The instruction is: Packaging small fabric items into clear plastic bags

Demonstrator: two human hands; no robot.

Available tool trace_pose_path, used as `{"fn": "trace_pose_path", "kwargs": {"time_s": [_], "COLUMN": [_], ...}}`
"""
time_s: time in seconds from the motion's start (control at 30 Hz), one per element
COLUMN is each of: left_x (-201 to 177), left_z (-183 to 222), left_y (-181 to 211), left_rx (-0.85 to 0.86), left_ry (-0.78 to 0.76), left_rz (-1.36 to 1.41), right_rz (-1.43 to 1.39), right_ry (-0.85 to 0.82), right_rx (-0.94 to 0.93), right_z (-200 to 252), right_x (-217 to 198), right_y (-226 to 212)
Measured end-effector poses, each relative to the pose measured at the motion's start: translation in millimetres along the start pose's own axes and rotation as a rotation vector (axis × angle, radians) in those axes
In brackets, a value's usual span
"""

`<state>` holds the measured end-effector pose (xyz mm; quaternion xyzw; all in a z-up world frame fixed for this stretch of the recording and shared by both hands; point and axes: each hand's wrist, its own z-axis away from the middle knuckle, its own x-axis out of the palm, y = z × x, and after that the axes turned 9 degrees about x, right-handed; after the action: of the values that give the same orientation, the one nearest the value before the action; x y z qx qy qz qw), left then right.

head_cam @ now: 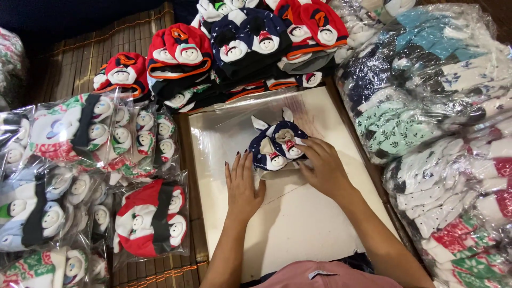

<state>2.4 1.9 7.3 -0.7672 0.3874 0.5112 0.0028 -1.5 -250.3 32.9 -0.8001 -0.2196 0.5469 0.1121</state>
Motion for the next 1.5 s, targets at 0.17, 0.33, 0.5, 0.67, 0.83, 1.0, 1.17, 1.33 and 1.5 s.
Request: {"fn": "trace_pose_path", "kwargs": {"time_s": [0.17,0.33,0.5,0.67,0.83,1.0,1.17,1.33,1.5], "left_x": [-2.0,0.0,-2.6,8.2,19.1,33.9,18.0,20.8,22.1], "left_z": [-2.3,-3.7,-12.1,-40.0,-62.3,-75.9,-91.0,-96.5,-97.7], "left_y": [8.4,12.2,22.1,22.8,13.9,-5.9,1.6,-0.9,-1.8], "left_rx": [0.102,0.144,0.170,0.344,0.534,0.384,0.277,0.235,0.187], "left_ry": [0.012,0.006,0.088,0.028,-0.033,-0.035,0.001,0.004,0.038], "left_rz": [-0.009,-0.041,-0.151,-0.240,-0.285,-0.296,-0.259,-0.226,-0.260], "right_rz": [0.072,0.025,-0.917,-1.592,-1.893,-1.713,-1.066,-0.279,0.036], "right_ry": [-0.006,-0.001,0.215,0.310,0.257,0.413,0.593,0.499,0.370], "right_rx": [0.002,0.066,0.520,0.953,0.997,0.930,0.651,-0.036,-0.281], "right_z": [0.3,-1.8,-0.1,-6.3,0.8,3.0,0.6,0.4,1.3], "right_x": [21.2,30.8,29.7,12.7,22.0,15.9,10.8,11.8,35.0], "right_y": [3.2,10.8,14.1,43.2,68.8,56.6,26.8,5.9,-0.8]}}
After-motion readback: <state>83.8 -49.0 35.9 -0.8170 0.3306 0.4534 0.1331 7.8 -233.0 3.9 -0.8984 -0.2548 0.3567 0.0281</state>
